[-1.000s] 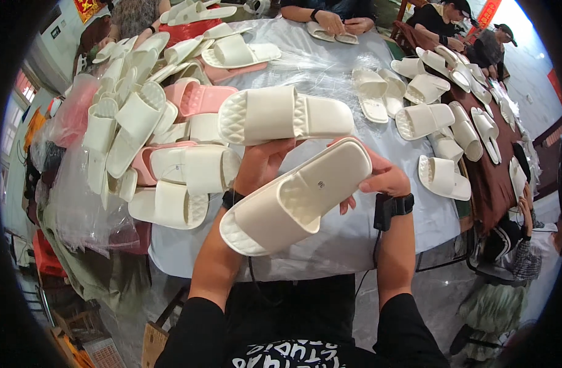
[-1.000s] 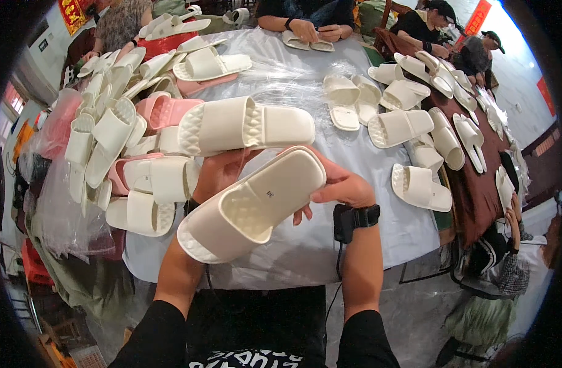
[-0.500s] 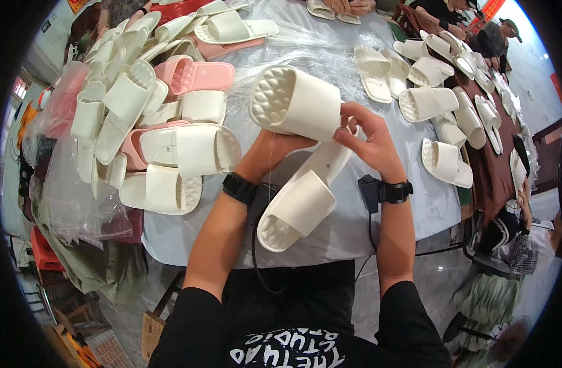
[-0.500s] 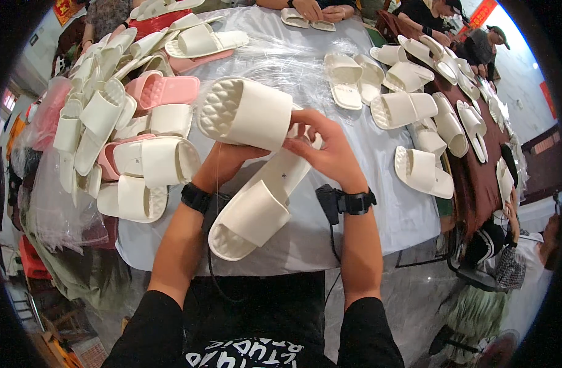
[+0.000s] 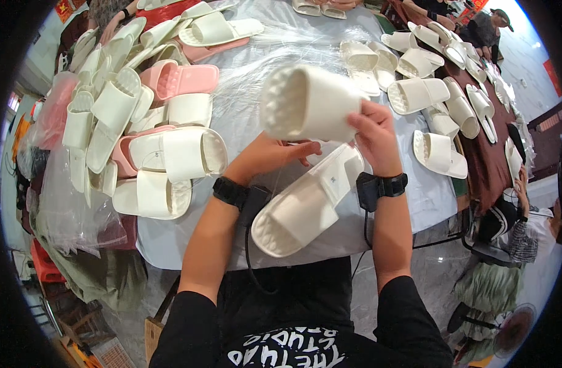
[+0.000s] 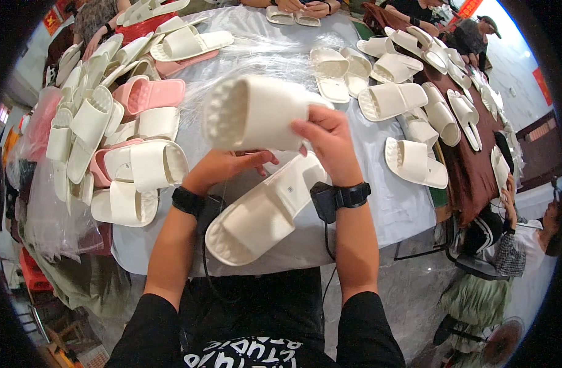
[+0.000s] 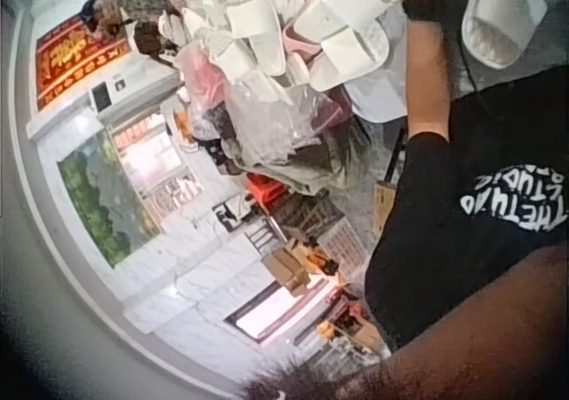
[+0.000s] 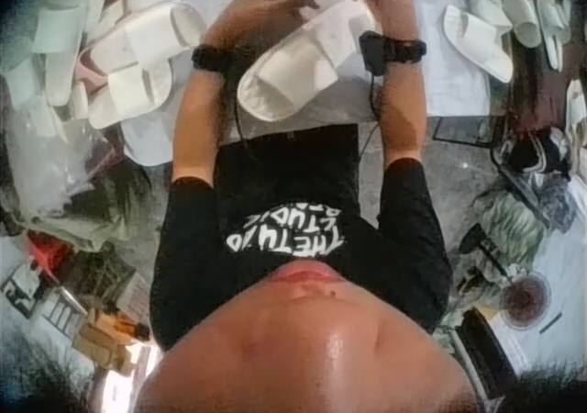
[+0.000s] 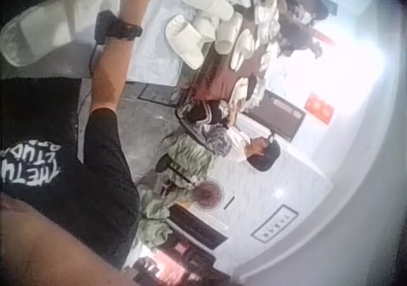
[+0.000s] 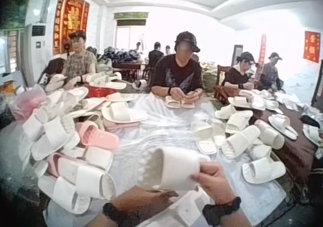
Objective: Inspecting and trimming small white sandals at a production table.
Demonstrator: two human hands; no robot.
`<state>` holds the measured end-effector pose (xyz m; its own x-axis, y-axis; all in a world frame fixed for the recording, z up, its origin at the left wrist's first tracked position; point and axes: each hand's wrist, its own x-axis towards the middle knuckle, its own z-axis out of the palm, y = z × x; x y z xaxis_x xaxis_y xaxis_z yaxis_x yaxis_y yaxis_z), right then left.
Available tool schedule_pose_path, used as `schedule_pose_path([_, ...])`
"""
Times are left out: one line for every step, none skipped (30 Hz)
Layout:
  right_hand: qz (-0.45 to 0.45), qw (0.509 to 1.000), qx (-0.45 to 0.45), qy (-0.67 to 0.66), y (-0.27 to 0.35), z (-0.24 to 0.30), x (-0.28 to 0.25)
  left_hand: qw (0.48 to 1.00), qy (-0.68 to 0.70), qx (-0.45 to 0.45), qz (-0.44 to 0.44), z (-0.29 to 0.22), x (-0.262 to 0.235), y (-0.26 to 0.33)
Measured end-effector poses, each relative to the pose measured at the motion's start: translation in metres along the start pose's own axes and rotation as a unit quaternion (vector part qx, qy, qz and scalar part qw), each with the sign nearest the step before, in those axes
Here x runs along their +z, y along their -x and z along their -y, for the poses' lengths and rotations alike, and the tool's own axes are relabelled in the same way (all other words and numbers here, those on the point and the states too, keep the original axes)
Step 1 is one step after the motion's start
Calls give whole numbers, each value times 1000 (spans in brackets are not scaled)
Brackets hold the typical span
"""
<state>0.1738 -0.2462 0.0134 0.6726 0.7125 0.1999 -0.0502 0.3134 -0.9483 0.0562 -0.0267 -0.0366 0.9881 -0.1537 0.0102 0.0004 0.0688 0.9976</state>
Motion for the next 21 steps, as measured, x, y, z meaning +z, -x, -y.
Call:
schedule_pose_path([-1,1000,-1,1,0,0,-2,999,36,1,36,-3,-2,0])
schedule_pose_path([-31,997,-43,-48,0,2,-5,994,76,18,75,-5,-4,0])
schedule_pose_path([-61,990,-85,-96,-1,3,-7,995,72,4,70,-7,-4,0])
schedule_pose_path([-60,990,-85,-95,-2,5,-9,987,121,-4,103,-8,-5,1])
schedule_pose_path([-100,981,-125,-106,-2,7,-12,976,169,-14,135,-9,-5,1])
schedule_pose_path([-134,970,-171,-111,-3,9,-13,980,136,17,144,-9,-4,2])
schedule_pose_path([-140,969,-165,-117,-4,10,-15,981,130,14,144,-9,-4,3])
schedule_pose_path([-148,968,-172,-110,-5,11,-16,983,118,36,135,-9,-3,4])
schedule_pose_path([-155,965,-183,-105,-6,12,-17,985,107,58,125,-8,-3,5])
schedule_pose_path([-147,963,-192,-121,-8,11,-18,985,105,62,126,-8,-4,4])
schedule_pose_path([-142,964,-190,-123,-8,10,-18,982,108,77,133,-8,-6,4])
schedule_pose_path([-151,965,-179,-120,-8,9,-19,993,21,59,99,-7,-8,5])
schedule_pose_path([-154,966,-173,-115,-8,8,-21,995,-67,42,63,-7,-10,5])
schedule_pose_path([-158,966,-169,-117,-9,7,-22,995,-67,42,63,-6,-10,4])
schedule_pose_path([-135,970,-170,-105,-9,7,-24,999,-25,23,11,-5,-11,2])
schedule_pose_path([-117,973,-173,-94,-9,6,-26,999,16,9,-41,-5,-12,1])
schedule_pose_path([-111,974,-173,-93,-7,7,-29,999,16,4,-41,-4,-12,0])
schedule_pose_path([-80,977,-155,-119,-5,8,-31,993,73,25,-95,-4,-13,-1])
schedule_pose_path([-49,979,-137,-145,-2,9,-33,980,129,43,-148,-5,-15,-1])
schedule_pose_path([-49,979,-137,-146,0,10,-35,973,147,61,-166,-6,-18,-2])
schedule_pose_path([-43,986,-112,-115,3,11,-36,973,146,67,-165,-8,-22,0])
